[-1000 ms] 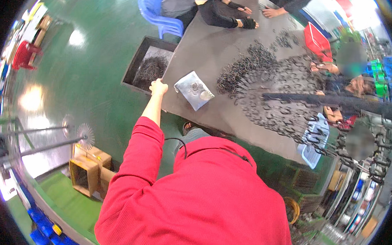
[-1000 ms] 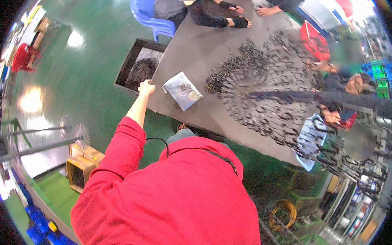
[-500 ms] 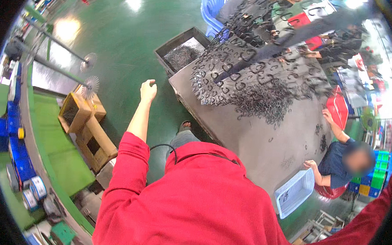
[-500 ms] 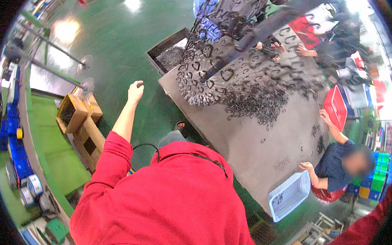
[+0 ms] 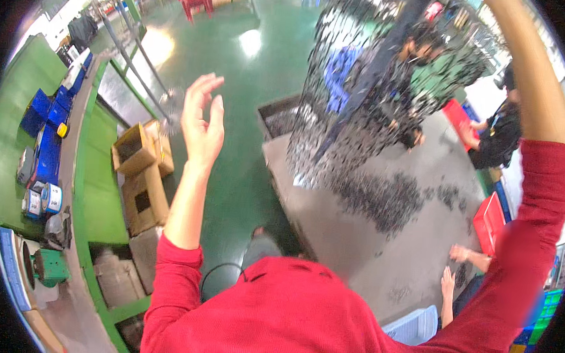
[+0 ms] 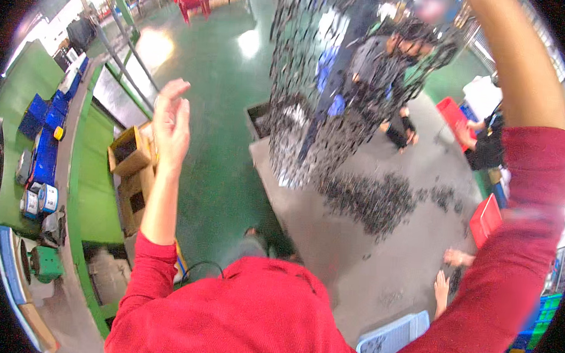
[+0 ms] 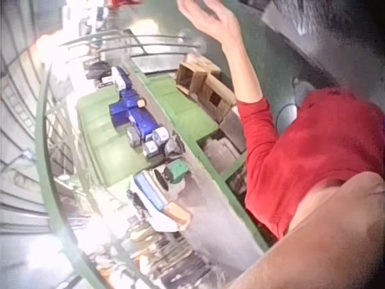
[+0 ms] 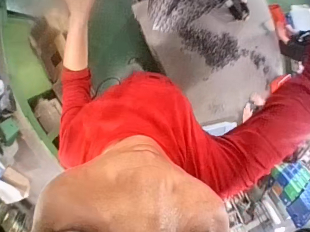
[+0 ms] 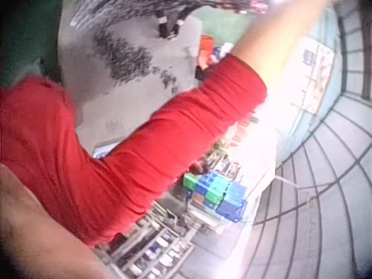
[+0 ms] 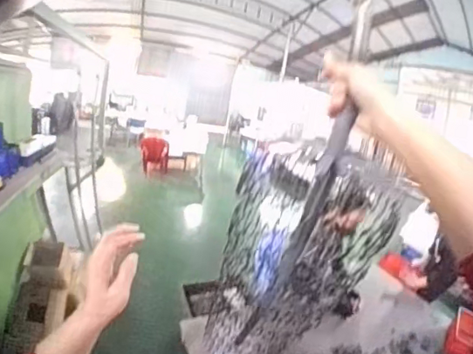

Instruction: The person attaches small metal hooks onto a vertical metal rod with multiple tiers of hooks. They pick up hooks from a pile on the table and place them onto the rod one by one. The person occasionally rotates the rod to access different sides.

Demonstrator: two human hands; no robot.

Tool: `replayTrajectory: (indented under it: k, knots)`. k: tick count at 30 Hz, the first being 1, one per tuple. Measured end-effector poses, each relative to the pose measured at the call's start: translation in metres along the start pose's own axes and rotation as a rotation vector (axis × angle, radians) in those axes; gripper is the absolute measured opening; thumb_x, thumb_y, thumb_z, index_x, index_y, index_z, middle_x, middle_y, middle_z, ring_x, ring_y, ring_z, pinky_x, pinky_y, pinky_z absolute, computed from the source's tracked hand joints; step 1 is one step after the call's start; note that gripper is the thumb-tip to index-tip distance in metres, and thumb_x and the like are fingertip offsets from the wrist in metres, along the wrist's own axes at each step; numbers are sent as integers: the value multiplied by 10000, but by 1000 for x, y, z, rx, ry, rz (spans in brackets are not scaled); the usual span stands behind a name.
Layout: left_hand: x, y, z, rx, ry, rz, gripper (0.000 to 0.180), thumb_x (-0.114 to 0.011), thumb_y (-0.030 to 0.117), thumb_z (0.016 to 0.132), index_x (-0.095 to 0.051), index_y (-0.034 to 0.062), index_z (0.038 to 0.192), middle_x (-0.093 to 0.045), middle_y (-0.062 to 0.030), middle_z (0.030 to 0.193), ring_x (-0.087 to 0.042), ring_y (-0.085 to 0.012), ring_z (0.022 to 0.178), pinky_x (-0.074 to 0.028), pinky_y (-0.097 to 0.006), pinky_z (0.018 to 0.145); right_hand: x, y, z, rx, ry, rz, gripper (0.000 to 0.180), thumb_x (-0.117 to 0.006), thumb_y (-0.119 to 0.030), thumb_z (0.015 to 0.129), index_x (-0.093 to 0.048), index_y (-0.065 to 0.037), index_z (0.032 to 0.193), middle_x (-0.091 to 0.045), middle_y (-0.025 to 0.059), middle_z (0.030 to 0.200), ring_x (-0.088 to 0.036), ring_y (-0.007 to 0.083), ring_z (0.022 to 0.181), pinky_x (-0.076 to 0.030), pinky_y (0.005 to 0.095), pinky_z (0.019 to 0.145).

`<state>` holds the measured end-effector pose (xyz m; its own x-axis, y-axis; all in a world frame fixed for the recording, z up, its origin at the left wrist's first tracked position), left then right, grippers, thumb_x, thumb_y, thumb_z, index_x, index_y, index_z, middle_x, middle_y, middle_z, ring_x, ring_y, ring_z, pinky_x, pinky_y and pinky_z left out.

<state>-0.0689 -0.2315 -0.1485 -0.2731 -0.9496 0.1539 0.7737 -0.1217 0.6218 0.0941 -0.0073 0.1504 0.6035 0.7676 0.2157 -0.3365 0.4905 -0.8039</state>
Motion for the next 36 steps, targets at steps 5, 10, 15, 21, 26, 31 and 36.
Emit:
replayTrajectory:
  k: [5,10,15,21,26,31,36]
  knots:
    - [-7,224,85,-852,-3,140,343,-554,9,749,-600,47,1087,-568,-124,1118,-514,-280,1084,-399,-363,925,-17,-3,36,30,-118,76,203,-607,-208,840,-574,-9,859,-485,16,543,-489,146,474,-395,260,441]
    - [-91,295,117,-1268,-470,17,495,-585,223,794,-471,2,1221,-493,-180,1221,-484,-301,1128,-404,-371,939,-4,9,42,-33,-109,79,201,-617,-203,835,-574,-8,851,-511,22,546,-517,153,478,-413,263,442]
    - [-140,278,136,-1148,-864,204,630,-638,328,778,-417,47,1296,-433,-128,1328,-375,-304,1251,-292,-409,1039,-1,22,54,-93,-146,104,200,-627,-198,829,-575,-6,843,-538,29,549,-546,160,482,-432,265,443]
    - [-166,273,137,-1071,-1000,220,646,-620,323,798,-369,70,1337,-404,-110,1357,-330,-292,1282,-256,-406,1059,12,33,54,-204,-257,91,189,-633,-228,828,-588,-45,846,-589,32,584,-613,166,543,-449,276,462]
    - [-187,276,131,-1002,-1071,193,591,-579,306,830,-377,65,1331,-410,-114,1352,-327,-285,1285,-249,-408,1063,23,42,56,-273,-262,-132,361,-654,-379,793,-598,-44,915,-628,66,702,-623,191,804,-478,352,631]
    - [-194,277,129,-976,-1105,215,558,-560,275,830,-395,54,1314,-410,-156,1341,-321,-305,1289,-255,-416,1060,77,-20,13,355,151,-687,509,-636,-396,798,-561,15,1089,-605,155,1030,-561,259,1000,-458,349,824]
    - [-191,281,130,-942,-1120,233,622,-588,358,802,-399,50,1309,-385,-171,1356,-314,-316,1292,-257,-417,1052,150,-6,-75,482,411,-328,239,-550,-210,880,-617,-39,1033,-570,-14,801,-525,76,733,-434,233,730]
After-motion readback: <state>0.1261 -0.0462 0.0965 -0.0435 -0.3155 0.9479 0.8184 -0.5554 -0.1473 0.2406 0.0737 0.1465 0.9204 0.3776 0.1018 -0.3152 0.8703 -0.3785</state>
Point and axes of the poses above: each hand's wrist, its own z-axis towards the middle knuckle, its own x-axis out of the back of the hand, y = z × x, the point moved 8 cm from there along z, towards the middle knuckle
